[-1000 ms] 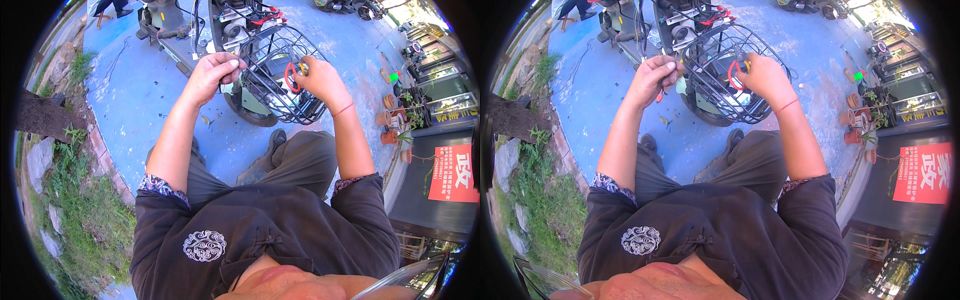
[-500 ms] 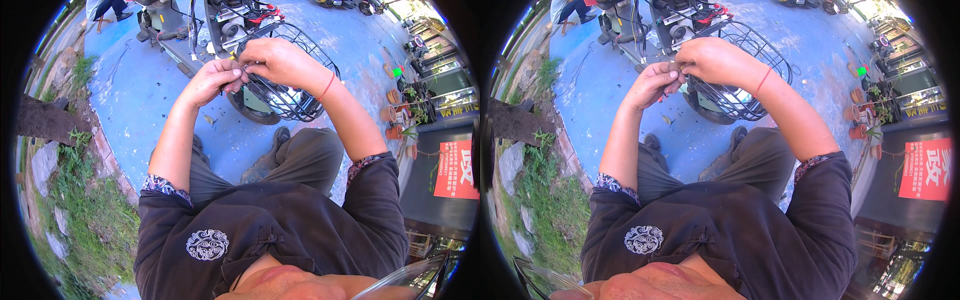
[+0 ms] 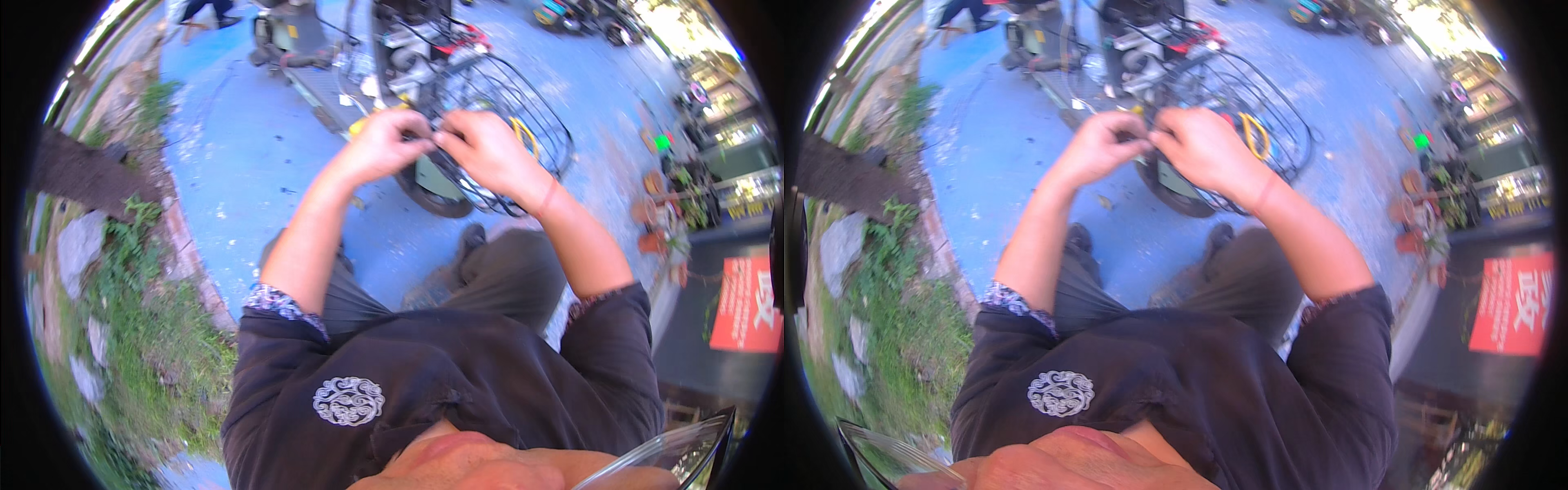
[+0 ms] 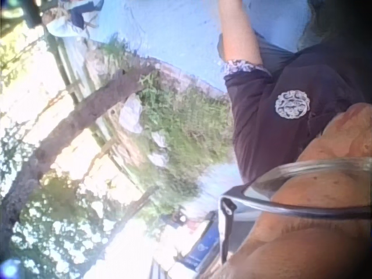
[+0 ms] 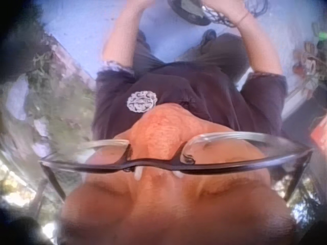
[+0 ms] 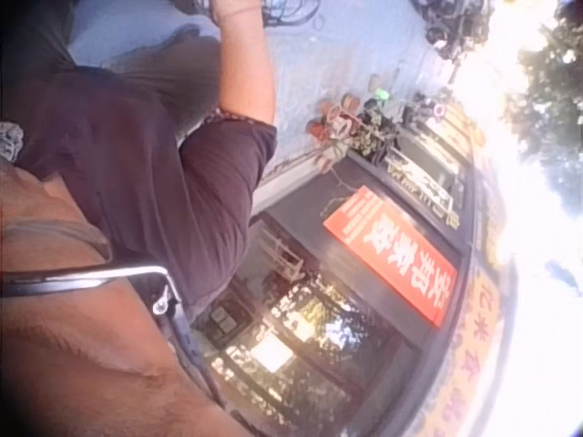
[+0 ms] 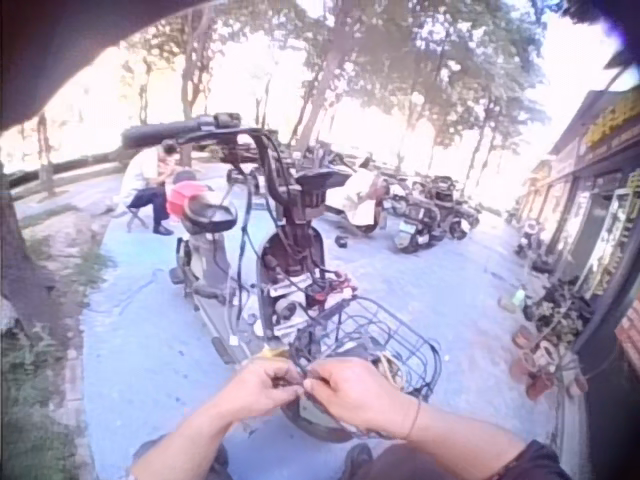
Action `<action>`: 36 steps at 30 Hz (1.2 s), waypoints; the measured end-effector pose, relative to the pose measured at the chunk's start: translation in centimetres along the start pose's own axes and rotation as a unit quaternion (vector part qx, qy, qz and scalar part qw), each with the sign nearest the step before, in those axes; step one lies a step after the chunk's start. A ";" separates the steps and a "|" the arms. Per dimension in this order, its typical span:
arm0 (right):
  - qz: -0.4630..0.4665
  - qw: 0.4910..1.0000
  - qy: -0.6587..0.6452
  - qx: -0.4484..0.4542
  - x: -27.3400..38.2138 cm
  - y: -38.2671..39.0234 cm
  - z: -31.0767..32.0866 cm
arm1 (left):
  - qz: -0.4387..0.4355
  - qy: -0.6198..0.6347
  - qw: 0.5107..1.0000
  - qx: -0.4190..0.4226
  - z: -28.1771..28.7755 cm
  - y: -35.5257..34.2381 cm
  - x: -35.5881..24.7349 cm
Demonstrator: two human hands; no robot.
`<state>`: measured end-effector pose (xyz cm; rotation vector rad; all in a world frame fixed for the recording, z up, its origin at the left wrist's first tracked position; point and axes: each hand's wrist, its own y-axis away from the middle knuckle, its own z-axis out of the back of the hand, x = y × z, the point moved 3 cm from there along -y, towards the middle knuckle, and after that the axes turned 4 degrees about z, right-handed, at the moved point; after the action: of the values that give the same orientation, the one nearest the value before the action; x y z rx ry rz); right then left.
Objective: The person works on the wiring of an electric scooter, stripping insulation from several wires with red-handled pliers and twisting the exposed ends. The person handles multiple wires and tools while seated on a stool in an outdoor repair area.
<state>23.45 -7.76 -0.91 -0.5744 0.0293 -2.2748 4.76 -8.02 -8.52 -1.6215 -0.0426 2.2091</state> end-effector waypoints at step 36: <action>0.104 0.979 0.028 -0.171 0.9 1.7 -0.8 | 0.018 0.145 0.987 0.073 -1.2 0.0 0.5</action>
<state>23.73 -9.70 -1.63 -0.6513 0.4943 -2.0905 5.72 -8.11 -9.31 -1.8531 0.2255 1.9304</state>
